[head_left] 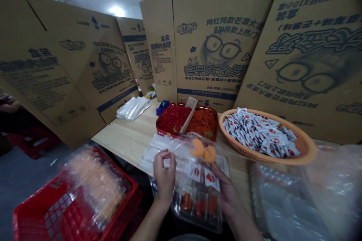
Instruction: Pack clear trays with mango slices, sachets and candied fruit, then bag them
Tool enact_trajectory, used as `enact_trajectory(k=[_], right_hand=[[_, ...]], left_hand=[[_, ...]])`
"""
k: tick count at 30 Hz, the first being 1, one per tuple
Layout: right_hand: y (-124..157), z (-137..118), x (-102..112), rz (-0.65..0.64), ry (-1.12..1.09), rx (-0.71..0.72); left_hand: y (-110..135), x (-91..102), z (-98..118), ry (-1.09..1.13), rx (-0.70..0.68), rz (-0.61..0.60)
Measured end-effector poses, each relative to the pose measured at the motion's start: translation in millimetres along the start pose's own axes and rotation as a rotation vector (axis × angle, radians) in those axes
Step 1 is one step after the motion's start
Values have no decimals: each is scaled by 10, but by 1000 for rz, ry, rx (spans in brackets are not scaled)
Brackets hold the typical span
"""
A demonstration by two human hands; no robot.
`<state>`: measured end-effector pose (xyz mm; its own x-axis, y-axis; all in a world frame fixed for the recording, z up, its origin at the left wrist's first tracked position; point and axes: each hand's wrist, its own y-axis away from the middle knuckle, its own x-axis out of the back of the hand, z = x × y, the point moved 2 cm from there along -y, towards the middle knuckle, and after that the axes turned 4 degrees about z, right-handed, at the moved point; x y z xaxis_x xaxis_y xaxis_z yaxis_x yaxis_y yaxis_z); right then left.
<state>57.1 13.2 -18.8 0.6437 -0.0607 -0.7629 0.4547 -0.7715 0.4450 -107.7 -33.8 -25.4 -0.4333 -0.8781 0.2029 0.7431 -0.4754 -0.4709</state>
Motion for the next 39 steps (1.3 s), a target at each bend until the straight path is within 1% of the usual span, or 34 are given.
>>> enact_trajectory(k=[2,4,6,7,8,9,10,12,13,14,15,17,18,20,22,24,25,28,30,32,34,39], right_hand=[[6,-24,-32,8,4,-5],[20,-82,-58,-9,5,-9],[40,-154,-53,-11,27,-30],[51,-187,-37,3,40,-46],[62,-217,-17,18,49,-56],[71,-240,2,30,56,-60],[80,-255,20,33,64,-61],[94,-261,43,9,80,-56],[98,-257,53,-4,87,-55],[99,-254,65,-10,93,-54],[97,-256,81,-10,95,-54],[77,-297,120,14,71,-40],[59,-344,139,36,45,-9],[12,-485,159,103,-24,104],[-41,-663,129,177,-90,261],[-97,-830,29,211,-137,406],[-126,-899,-44,204,-152,471],[-214,-1025,-301,127,-169,645],[-272,-1040,-452,75,-155,718],[-324,-1015,-554,35,-132,751],[-359,-973,-602,2,-111,756],[-356,-929,-576,3,-106,763]], left_hand=[[135,-13,16,23,-2,-108],[235,-3,40,14,-60,-204],[245,20,58,-7,-92,-239],[212,27,61,-4,-72,-242],[159,24,63,18,-27,-259],[96,8,62,62,43,-310],[35,-23,60,125,136,-403],[-47,-108,57,283,363,-675],[-67,-142,55,346,464,-783],[-78,-165,51,388,537,-848],[-84,-174,40,410,581,-863],[-93,-160,7,415,590,-802],[-94,-142,-12,409,579,-764],[-93,-96,-47,396,570,-705],[-87,-53,-64,381,568,-669],[-68,-24,-57,370,566,-657],[-54,-16,-46,367,563,-659],[-1,-4,3,348,553,-675],[26,4,39,313,538,-690],[41,14,73,278,521,-706],[47,25,95,264,521,-716],[61,30,89,268,536,-713]])
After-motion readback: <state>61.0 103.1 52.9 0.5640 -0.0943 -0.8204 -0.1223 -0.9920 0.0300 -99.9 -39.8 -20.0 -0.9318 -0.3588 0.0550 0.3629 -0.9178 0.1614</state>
